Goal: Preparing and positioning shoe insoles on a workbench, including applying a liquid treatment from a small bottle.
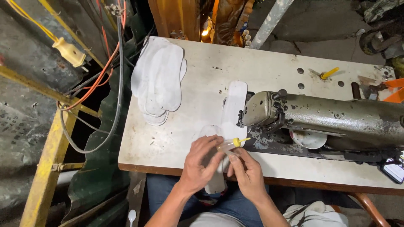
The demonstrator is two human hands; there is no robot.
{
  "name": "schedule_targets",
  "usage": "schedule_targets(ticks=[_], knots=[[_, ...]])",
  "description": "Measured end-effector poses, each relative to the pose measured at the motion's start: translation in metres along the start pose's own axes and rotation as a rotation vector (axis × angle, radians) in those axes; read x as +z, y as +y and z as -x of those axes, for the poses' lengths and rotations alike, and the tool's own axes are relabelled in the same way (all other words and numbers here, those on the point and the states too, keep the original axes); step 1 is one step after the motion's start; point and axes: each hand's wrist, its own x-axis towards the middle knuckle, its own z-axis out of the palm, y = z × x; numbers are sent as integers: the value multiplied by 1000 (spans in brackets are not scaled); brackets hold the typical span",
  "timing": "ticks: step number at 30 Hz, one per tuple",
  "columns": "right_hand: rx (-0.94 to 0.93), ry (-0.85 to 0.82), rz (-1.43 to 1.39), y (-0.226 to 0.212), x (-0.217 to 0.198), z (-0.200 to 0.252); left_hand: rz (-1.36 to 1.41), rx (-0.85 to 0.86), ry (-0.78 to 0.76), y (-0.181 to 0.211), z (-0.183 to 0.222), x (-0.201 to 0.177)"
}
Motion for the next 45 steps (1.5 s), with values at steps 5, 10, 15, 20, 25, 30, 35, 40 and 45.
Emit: schedule_targets(ticks=[5, 10, 15, 20, 25, 30, 35, 40, 45], knots=[[36, 139, 37, 12, -3, -8, -42, 48, -152, 0, -21, -3], [-62, 168, 71, 15, 4, -17, -131, 85, 2, -30, -13, 12], [-251, 110, 141, 19, 5, -20, -219, 28, 54, -44, -3, 4], [-359, 138, 333, 13, 6, -23, -234, 1, 62, -32, -5, 9], [-222, 145, 175, 8, 4, -23, -193, -37, -7, -26, -4, 1], [-87, 187, -115, 0, 3, -24, -83, -209, -77, -15, -2, -10], [-19, 96, -310, -3, 5, -25, 129, -491, -63, -7, -5, -19], [-152, 130, 62, 0, 1, -20, 147, -440, -40, -1, -32, -33], [-408, 222, 355, 31, -13, -14, 35, -209, -34, 25, -82, -46]])
